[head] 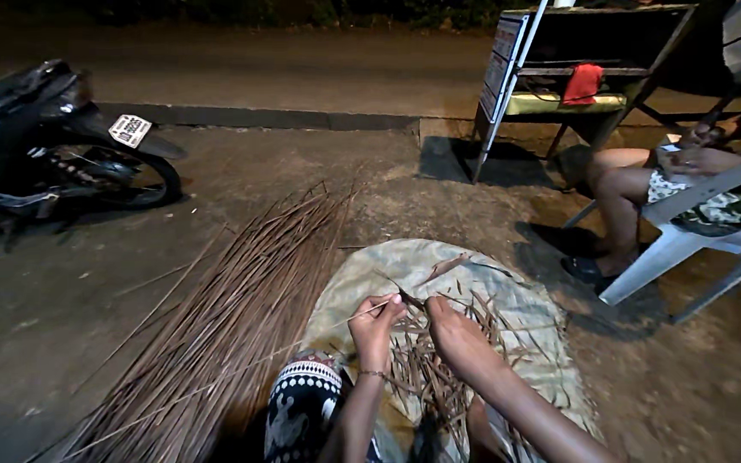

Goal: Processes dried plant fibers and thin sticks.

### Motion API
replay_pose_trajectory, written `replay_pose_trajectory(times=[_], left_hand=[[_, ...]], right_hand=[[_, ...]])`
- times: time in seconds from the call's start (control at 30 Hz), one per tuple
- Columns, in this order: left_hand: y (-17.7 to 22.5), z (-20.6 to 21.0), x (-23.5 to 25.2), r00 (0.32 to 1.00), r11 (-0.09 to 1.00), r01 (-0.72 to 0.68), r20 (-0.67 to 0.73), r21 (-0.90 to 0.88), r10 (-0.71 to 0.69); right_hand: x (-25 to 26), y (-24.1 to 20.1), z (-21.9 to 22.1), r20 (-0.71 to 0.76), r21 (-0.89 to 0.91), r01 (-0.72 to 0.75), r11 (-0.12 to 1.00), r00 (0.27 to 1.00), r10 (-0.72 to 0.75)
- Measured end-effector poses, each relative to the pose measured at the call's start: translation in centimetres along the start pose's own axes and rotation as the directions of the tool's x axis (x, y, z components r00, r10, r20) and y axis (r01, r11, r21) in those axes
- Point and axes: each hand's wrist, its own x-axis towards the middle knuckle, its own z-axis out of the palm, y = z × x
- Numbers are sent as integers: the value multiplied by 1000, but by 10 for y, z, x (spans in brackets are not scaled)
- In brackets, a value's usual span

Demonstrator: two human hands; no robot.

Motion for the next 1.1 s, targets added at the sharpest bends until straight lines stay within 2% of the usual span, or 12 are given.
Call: replay_pose_trajectory(times=[0.17, 0.67, 1.1], left_hand=[[-3, 2, -1, 999, 1000, 24, 35, 9, -24], [-10, 11, -6, 993, 995, -10, 118, 95, -1], [-21, 13, -22, 957, 959, -198, 254, 205, 143]], right_hand=[[5, 5, -1, -45, -52, -77, 996, 996, 75], [25, 44, 4, -186, -123, -87, 989, 981, 63], [39, 92, -12, -142, -20, -346, 938, 930, 340]])
